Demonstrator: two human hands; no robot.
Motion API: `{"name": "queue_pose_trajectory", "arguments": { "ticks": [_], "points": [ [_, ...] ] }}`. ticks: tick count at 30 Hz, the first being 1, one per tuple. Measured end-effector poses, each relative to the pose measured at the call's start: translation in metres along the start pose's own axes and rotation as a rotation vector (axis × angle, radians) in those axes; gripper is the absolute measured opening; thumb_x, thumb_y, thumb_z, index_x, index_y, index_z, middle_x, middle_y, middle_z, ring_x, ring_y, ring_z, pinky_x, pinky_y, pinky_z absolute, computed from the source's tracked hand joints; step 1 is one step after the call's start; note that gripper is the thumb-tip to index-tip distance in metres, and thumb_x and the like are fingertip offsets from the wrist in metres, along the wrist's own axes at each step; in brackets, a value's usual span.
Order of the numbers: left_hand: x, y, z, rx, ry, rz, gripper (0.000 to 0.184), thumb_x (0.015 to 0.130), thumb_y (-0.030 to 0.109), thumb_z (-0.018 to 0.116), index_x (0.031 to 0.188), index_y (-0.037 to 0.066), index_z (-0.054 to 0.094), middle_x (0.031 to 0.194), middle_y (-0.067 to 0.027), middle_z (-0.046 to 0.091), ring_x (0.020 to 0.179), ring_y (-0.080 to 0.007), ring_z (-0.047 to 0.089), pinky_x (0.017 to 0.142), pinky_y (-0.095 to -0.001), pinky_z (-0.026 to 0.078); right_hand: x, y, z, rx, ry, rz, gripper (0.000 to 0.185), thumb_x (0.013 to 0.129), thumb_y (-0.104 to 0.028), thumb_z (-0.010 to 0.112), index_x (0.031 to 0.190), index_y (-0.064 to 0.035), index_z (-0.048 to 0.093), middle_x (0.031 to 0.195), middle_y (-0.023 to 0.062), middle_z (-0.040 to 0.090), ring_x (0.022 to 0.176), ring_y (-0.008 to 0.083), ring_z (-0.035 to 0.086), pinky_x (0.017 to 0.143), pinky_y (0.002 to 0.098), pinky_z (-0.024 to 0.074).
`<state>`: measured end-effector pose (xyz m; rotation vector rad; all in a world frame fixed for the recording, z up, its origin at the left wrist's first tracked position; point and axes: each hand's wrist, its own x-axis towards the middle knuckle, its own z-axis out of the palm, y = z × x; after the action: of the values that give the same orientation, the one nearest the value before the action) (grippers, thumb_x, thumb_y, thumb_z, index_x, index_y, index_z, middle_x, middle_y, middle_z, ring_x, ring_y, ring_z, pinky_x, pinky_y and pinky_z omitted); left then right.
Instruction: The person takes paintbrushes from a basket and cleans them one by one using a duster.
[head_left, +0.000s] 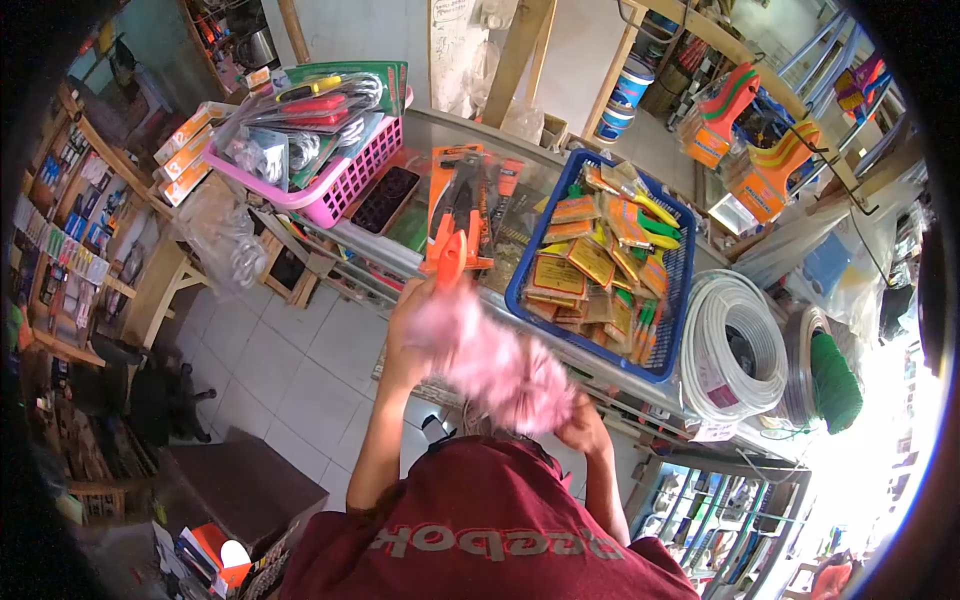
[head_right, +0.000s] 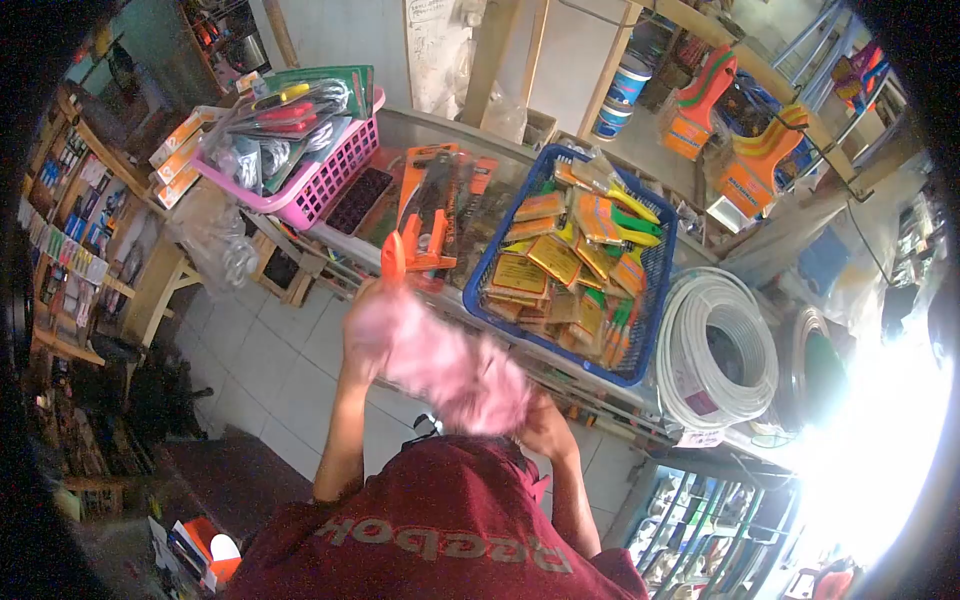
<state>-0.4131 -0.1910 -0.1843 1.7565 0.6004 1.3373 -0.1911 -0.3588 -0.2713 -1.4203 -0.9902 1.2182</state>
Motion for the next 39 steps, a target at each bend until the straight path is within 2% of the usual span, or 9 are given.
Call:
{"name": "queue_pose_trajectory", "arguments": {
  "ticks": [5, 11, 13, 19, 21, 27, 30, 35, 39],
  "points": [
    [-0.004, -0.007, -0.005, -0.053, -0.008, -0.189, 0.046, 0.084, 0.011, 0.055, 0.127, -0.003, 0.047, 0.096, -0.0037, 0.046, 0.087, -0.0121, 0.047, 0.078, -0.0223, 0.038, -0.009, -0.036, -0.003, -0.508, -0.088, -0.26, 0.039, 0.079, -0.009, 0.06, 0.117, -0.0014, 0.053, 0.114, 0.015, 0.059, 0.106, 0.0262, 0.055, 0.093, 0.0362, 0.0414],
    [-0.006, -0.006, -0.002, -0.145, 0.026, -0.188, 0.042, 0.086, 0.016, 0.055, 0.124, -0.001, 0.051, 0.093, -0.0039, 0.047, 0.083, -0.013, 0.046, 0.076, -0.0232, 0.038, -0.004, -0.073, -0.001, -0.273, -0.046, 0.121, 0.054, 0.076, -0.009, 0.067, 0.125, -0.0034, 0.047, 0.127, 0.0131, 0.051, 0.117, 0.0215, 0.047, 0.101, 0.035, 0.0338],
    [-0.006, -0.011, -0.006, -0.027, -0.013, -0.085, 0.039, 0.092, 0.022, 0.05, 0.123, -0.001, 0.051, 0.092, -0.0042, 0.047, 0.084, -0.0119, 0.046, 0.075, -0.0234, 0.037, -0.01, -0.036, -0.012, -0.468, -0.186, -0.239, 0.046, 0.078, -0.009, 0.064, 0.121, -0.0025, 0.05, 0.121, 0.0139, 0.056, 0.109, 0.0211, 0.052, 0.095, 0.0345, 0.0393],
    [-0.004, -0.003, -0.006, -0.113, -0.005, -0.181, 0.041, 0.086, 0.015, 0.053, 0.124, -0.001, 0.051, 0.093, -0.0048, 0.049, 0.087, -0.0145, 0.05, 0.081, -0.0235, 0.037, 0.004, -0.053, -0.019, -0.191, -0.055, 0.455, 0.049, 0.075, -0.005, 0.063, 0.122, -0.0036, 0.051, 0.124, 0.012, 0.053, 0.117, 0.0215, 0.047, 0.101, 0.0356, 0.0345],
    [-0.004, -0.007, -0.01, -0.001, -0.041, -0.088, 0.039, 0.089, 0.015, 0.051, 0.124, -0.001, 0.05, 0.094, -0.0049, 0.05, 0.087, -0.0135, 0.051, 0.081, -0.0235, 0.037, -0.01, -0.036, -0.02, -0.114, -0.241, -0.084, 0.043, 0.077, -0.007, 0.063, 0.118, -0.0041, 0.053, 0.12, 0.0113, 0.055, 0.111, 0.0205, 0.051, 0.097, 0.0349, 0.0387],
    [-0.006, -0.011, -0.005, -0.086, -0.003, -0.171, 0.035, 0.093, 0.016, 0.048, 0.124, -0.001, 0.051, 0.09, -0.0037, 0.047, 0.081, -0.0116, 0.047, 0.069, -0.0236, 0.039, 0.011, -0.054, -0.021, -0.139, -0.055, 0.604, 0.056, 0.075, 0.0, 0.064, 0.127, -0.0039, 0.045, 0.123, 0.0081, 0.054, 0.115, 0.0187, 0.048, 0.1, 0.0352, 0.0362],
    [-0.008, -0.017, -0.007, -0.037, 0.015, -0.273, 0.034, 0.093, 0.016, 0.048, 0.121, -0.001, 0.052, 0.09, -0.0036, 0.047, 0.08, -0.0116, 0.046, 0.069, -0.0236, 0.039, -0.008, -0.053, -0.013, -0.092, -0.256, -0.116, 0.039, 0.076, 0.0, 0.063, 0.114, -0.0039, 0.053, 0.11, 0.0077, 0.057, 0.108, 0.0185, 0.051, 0.096, 0.0347, 0.0393],
    [-0.005, -0.013, -0.007, -0.16, 0.013, -0.227, 0.043, 0.089, 0.03, 0.056, 0.118, -0.002, 0.053, 0.094, -0.0045, 0.048, 0.088, -0.0118, 0.049, 0.074, -0.0244, 0.04, 0.005, -0.039, -0.015, -0.17, 0.021, 0.355, 0.03, 0.081, -0.007, 0.058, 0.111, -0.0066, 0.056, 0.088, 0.0044, 0.059, 0.082, 0.0126, 0.055, 0.071, 0.0285, 0.0453],
    [-0.004, -0.007, -0.009, 0.221, -0.036, -0.003, 0.036, 0.091, 0.022, 0.052, 0.119, -0.002, 0.053, 0.093, -0.0046, 0.049, 0.084, -0.0125, 0.048, 0.072, -0.0244, 0.04, 0.003, -0.011, -0.001, 0.092, -0.075, -0.241, 0.025, 0.086, -0.013, 0.054, 0.109, -0.0074, 0.059, 0.074, 0.0033, 0.061, 0.064, 0.0107, 0.058, 0.053, 0.0268, 0.0463]
  ]
}}
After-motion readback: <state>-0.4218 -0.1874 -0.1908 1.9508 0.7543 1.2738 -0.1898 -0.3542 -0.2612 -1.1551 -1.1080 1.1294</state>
